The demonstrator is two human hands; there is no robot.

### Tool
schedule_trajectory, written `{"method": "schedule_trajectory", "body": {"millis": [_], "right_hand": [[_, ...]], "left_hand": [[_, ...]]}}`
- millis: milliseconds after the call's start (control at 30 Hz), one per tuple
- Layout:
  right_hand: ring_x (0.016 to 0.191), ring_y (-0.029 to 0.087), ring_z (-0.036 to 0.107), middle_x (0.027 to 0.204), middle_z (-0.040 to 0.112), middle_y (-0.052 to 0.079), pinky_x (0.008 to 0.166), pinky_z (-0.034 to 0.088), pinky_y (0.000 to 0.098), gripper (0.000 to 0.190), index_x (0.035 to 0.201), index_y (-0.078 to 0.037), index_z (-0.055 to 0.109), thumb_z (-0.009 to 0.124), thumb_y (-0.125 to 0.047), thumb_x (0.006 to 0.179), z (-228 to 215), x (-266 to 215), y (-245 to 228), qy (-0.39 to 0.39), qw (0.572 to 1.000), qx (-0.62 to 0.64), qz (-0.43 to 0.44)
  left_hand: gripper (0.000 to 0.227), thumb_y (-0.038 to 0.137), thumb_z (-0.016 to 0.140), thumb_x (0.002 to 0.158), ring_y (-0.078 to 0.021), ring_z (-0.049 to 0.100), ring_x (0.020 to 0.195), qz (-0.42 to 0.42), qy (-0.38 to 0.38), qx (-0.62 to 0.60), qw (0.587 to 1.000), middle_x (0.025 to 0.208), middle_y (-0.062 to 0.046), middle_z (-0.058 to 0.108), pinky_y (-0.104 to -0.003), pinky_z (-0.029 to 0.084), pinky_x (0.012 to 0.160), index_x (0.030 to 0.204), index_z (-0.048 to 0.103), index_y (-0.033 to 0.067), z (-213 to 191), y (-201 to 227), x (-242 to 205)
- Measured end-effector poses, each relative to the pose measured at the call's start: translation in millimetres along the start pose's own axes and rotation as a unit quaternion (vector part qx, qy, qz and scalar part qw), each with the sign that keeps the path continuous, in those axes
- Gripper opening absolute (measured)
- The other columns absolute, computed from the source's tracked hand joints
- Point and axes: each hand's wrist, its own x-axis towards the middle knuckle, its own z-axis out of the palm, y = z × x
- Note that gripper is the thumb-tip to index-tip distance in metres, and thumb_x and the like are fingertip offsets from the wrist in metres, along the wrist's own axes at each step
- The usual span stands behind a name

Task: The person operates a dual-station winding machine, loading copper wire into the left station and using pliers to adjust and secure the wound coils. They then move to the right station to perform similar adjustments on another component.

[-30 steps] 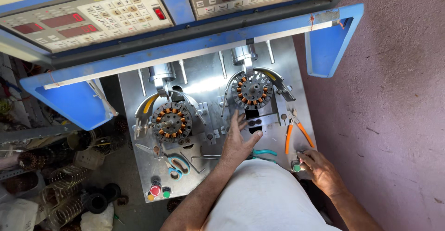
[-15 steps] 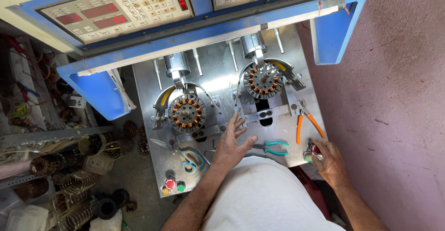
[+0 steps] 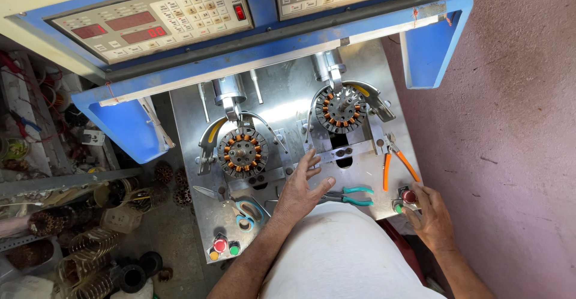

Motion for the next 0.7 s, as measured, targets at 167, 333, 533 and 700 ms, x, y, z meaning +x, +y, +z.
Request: {"method": "schedule_trajectory", "body": {"millis": [167,333,533,700], "right_hand": [[0.113,0.022,0.065,0.129,0.057,0.007,0.098,0.059,0.0369,0.062,0.138,-0.016,0.058,0.079,-0.024,0.080,-0.1,6.6,-6.2,0.031,0.997,0.024,-0.060],[0.094,0.019,0.069,0.127,0.060,0.007,0.088,0.061,0.0352,0.054,0.133,-0.014,0.064,0.079,-0.023,0.082,-8.4,24.7,-30.0,0.021,0.995,0.056,-0.074],[0.103,0.025,0.066,0.124,0.063,0.006,0.090,0.058,0.0376,0.043,0.126,-0.013,0.067,0.078,-0.018,0.085,-25.3,46.2,-90.7,0.078,0.976,0.085,-0.187],[0.107,0.028,0.065,0.115,0.066,0.007,0.091,0.055,0.0415,0.032,0.116,-0.010,0.072,0.077,-0.012,0.085,-27.5,64.2,-148.1,0.077,0.941,0.136,-0.300]], "left_hand": [[0.083,0.044,0.069,0.091,-0.0272,0.053,0.139,0.002,0.000,-0.006,1.000,0.153,-0.016,0.049,-0.048,0.045,0.113,0.156,0.031,0.0087,-5.0,3.7,-1.3],[0.077,0.043,0.069,0.091,-0.0249,0.054,0.137,-0.014,0.002,0.001,1.000,0.151,-0.015,0.050,-0.046,0.046,0.111,0.153,0.039,0.0111,-12.6,9.3,-12.2],[0.069,0.038,0.072,0.090,-0.0263,0.061,0.132,0.037,0.046,-0.044,0.997,0.147,-0.017,0.058,-0.042,0.049,0.109,0.148,0.050,0.0066,-31.0,2.4,-38.6],[0.058,0.033,0.073,0.091,-0.0237,0.067,0.124,0.019,0.121,-0.061,0.991,0.134,-0.015,0.069,-0.039,0.051,0.106,0.139,0.059,0.0043,-47.6,-23.7,-66.7]]}}
